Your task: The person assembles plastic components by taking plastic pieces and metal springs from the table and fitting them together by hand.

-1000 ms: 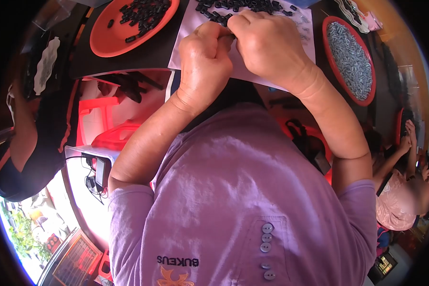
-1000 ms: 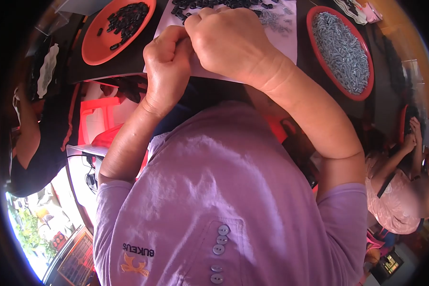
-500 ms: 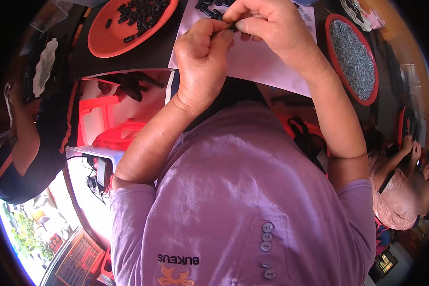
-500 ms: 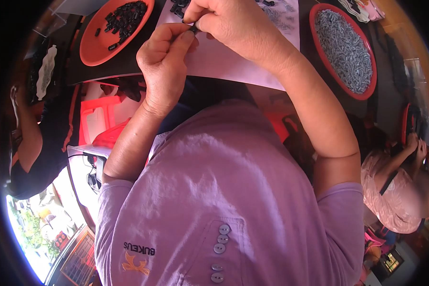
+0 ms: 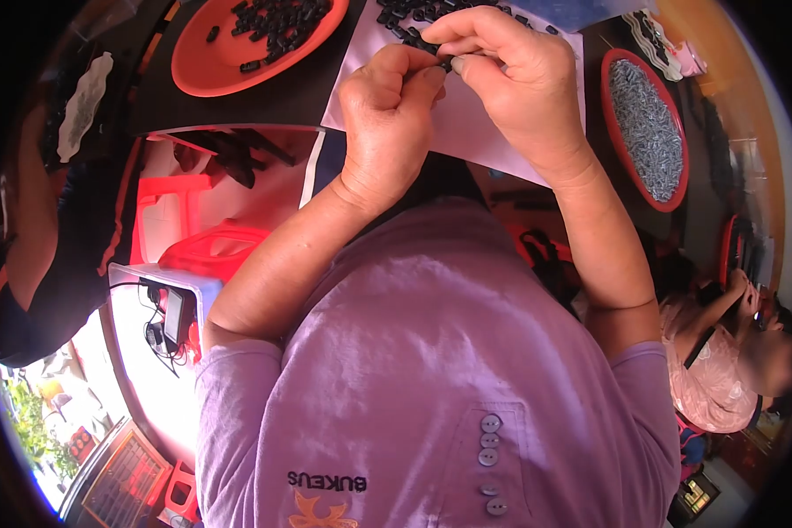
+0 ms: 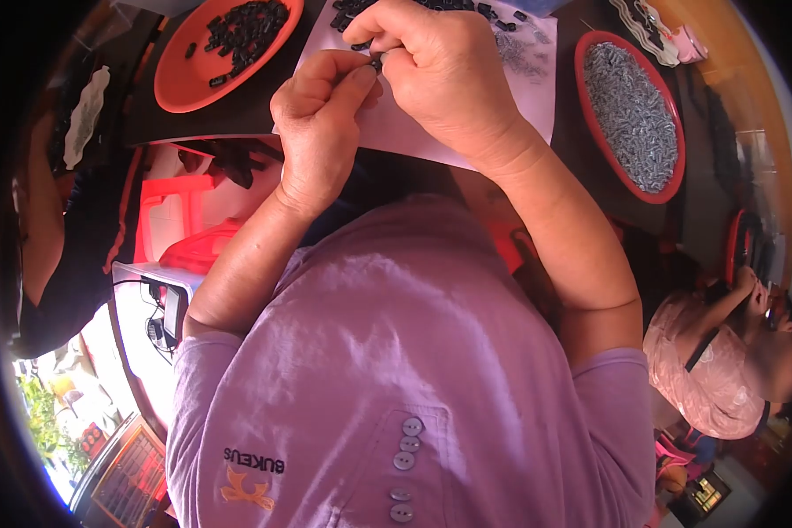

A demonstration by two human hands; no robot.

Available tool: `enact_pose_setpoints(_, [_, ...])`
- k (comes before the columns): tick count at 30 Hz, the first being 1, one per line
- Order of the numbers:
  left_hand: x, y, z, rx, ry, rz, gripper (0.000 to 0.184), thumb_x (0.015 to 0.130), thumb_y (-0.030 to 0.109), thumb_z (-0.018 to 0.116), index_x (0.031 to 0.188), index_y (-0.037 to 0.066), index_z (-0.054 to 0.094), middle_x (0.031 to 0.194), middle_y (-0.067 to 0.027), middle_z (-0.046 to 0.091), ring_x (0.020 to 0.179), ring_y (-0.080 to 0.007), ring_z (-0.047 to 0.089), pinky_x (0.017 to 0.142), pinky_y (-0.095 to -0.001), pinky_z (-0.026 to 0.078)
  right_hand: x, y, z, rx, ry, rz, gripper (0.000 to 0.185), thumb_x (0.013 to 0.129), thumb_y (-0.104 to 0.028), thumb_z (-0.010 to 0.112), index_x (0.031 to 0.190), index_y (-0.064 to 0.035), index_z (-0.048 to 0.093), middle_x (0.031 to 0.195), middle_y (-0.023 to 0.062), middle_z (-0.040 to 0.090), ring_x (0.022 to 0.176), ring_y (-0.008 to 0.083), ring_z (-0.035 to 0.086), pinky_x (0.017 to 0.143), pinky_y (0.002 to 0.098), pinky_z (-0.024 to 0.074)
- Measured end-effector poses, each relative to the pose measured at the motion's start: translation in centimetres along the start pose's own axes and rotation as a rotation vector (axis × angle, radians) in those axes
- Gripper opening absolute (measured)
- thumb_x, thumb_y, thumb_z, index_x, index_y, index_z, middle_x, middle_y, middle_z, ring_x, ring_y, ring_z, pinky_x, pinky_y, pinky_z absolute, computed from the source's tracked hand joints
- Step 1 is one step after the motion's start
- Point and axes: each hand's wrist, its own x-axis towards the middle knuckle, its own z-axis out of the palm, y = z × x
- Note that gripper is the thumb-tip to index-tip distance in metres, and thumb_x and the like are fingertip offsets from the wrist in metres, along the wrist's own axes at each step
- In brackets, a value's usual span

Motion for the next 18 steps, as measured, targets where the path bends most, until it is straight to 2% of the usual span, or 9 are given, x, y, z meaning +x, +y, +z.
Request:
enact_pose_setpoints(5, [-0.2, -0.6, 0.1, 0.043, 0.036, 0.089, 0.006, 0.09, -0.001, 0.062, 0.094, -0.002, 0.066, 0.076, -0.0034, 0.066, 0.071, -0.0079, 0.06, 0.064, -0.0226, 0.048, 0.4, 0.1, 0.1, -0.011, -0.031, -0.015, 0.024, 0.077, 0.015, 0.053, 0.094, 0.0019, 0.065, 0.08, 0.0134, 0.071, 0.074, 0.0227, 0.073, 0.066, 0.03, 0.0569])
enact_pose_setpoints(8, [-0.3, -0.4, 0.1, 0.091, 0.048, 0.111, 0.006, 0.089, -0.001, 0.062, 0.093, -0.002, 0.066, 0.076, -0.0038, 0.066, 0.071, -0.008, 0.06, 0.065, -0.0227, 0.048, 1.5, -2.5, -1.0, -0.086, -0.161, 0.16, 0.025, 0.077, 0.014, 0.053, 0.096, 0.0022, 0.064, 0.078, 0.0136, 0.07, 0.071, 0.0221, 0.071, 0.062, 0.0302, 0.0547])
enact_pose_setpoints(11, [-0.3, -0.1, 0.1, 0.106, 0.049, 0.097, 0.005, 0.089, -0.001, 0.063, 0.092, -0.002, 0.066, 0.076, -0.0041, 0.066, 0.071, -0.0081, 0.06, 0.065, -0.0227, 0.048, 1.0, 0.2, -0.7, 0.069, -0.169, 0.126, 0.024, 0.077, 0.013, 0.052, 0.097, 0.0024, 0.063, 0.074, 0.0144, 0.067, 0.067, 0.0212, 0.069, 0.059, 0.0309, 0.0521])
enact_pose_setpoints(14, [-0.2, -0.2, 0.2, 0.082, 0.057, 0.074, 0.005, 0.088, -0.001, 0.063, 0.091, -0.003, 0.066, 0.077, -0.004, 0.066, 0.071, -0.0083, 0.06, 0.065, -0.0225, 0.048, 1.8, -1.8, -1.4, -0.084, -0.259, 0.17, 0.018, 0.078, 0.01, 0.053, 0.092, 0.0016, 0.06, 0.073, 0.0158, 0.066, 0.064, 0.0244, 0.069, 0.057, 0.0333, 0.0521])
enact_pose_setpoints(16, [0.0, -0.4, 0.6, 0.036, 0.091, 0.066, 0.005, 0.088, -0.001, 0.063, 0.091, -0.004, 0.066, 0.077, -0.004, 0.066, 0.071, -0.0086, 0.06, 0.065, -0.0227, 0.048, 1.5, -1.3, -0.8, -0.224, -0.244, -0.024, 0.014, 0.078, 0.008, 0.054, 0.088, 0.0, 0.058, 0.071, 0.0158, 0.065, 0.063, 0.0273, 0.068, 0.055, 0.0352, 0.0519])
enact_pose_setpoints(18, [0.2, -0.4, 0.7, 0.023, 0.099, 0.051, 0.005, 0.085, -0.001, 0.063, 0.086, -0.005, 0.064, 0.072, -0.0094, 0.066, 0.066, -0.0141, 0.061, 0.061, -0.0278, 0.048, 1.4, -1.1, -0.6, -0.314, -0.259, -0.142, 0.011, 0.079, 0.007, 0.054, 0.086, -0.0016, 0.057, 0.068, 0.0158, 0.063, 0.062, 0.0303, 0.067, 0.054, 0.0371, 0.0516])
